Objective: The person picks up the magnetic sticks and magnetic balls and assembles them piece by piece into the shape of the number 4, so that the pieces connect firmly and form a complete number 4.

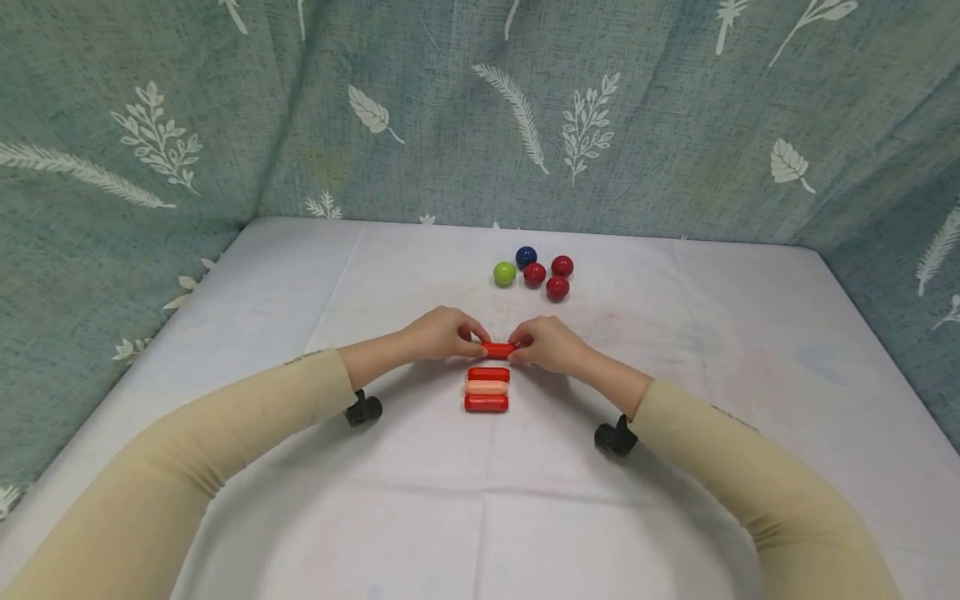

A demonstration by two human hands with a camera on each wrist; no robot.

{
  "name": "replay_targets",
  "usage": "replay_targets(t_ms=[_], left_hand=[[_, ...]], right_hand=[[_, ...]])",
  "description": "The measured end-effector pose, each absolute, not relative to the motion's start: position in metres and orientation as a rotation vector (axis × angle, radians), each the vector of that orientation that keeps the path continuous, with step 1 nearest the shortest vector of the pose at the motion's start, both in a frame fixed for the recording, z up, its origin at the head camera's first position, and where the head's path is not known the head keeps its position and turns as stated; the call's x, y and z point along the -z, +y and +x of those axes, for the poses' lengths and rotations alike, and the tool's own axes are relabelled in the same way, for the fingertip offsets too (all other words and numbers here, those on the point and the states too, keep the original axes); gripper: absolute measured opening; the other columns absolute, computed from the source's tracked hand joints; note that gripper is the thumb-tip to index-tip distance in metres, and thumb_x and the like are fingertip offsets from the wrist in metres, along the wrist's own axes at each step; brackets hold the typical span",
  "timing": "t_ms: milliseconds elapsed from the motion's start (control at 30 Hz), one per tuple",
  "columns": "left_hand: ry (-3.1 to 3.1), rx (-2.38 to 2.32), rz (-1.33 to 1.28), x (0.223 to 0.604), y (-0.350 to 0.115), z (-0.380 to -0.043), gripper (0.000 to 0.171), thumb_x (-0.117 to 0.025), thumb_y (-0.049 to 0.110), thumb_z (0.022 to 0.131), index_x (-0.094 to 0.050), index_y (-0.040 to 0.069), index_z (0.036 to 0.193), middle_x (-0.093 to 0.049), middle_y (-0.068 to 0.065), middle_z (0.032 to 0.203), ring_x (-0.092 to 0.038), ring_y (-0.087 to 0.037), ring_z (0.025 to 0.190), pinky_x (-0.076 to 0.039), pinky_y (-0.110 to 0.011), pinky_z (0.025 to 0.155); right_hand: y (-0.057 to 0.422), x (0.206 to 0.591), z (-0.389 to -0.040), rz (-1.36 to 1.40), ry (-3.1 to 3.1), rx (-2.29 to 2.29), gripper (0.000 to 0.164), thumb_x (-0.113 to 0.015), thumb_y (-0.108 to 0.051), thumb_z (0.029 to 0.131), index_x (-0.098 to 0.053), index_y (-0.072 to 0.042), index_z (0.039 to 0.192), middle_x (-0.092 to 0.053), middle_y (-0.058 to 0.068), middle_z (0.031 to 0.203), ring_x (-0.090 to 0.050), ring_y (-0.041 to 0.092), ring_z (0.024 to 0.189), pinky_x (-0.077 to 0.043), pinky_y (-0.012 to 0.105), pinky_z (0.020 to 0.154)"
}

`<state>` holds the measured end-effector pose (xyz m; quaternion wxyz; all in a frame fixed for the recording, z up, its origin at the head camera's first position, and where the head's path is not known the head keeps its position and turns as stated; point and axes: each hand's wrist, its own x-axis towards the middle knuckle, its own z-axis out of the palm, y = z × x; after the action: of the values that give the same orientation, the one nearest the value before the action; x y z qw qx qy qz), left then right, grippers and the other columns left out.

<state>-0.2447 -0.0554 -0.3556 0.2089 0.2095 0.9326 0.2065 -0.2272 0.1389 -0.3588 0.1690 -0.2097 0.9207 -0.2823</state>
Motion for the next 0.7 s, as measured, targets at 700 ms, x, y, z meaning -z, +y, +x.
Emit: replay_targets(t_ms=[700], left_hand=[[2.627, -0.594, 0.622, 0.3597, -0.0503, -0.2496, 0.024, -0.066, 0.027, 0.084, -0.069, 0.019, 0.107, -0.065, 0.002, 0.096, -0.051, -0.014, 0.080, -0.037, -0.022, 0.064]], right_hand=[[0.1392, 0.3574, -0.2361, -0.540, 2.571, 0.812, 0.021, -0.064, -0.010, 0.084, -0.066, 0.000, 0.102, -0.063, 0.008, 0.085, -0.051, 0.017, 0.073, -0.044, 0.022, 0.063]])
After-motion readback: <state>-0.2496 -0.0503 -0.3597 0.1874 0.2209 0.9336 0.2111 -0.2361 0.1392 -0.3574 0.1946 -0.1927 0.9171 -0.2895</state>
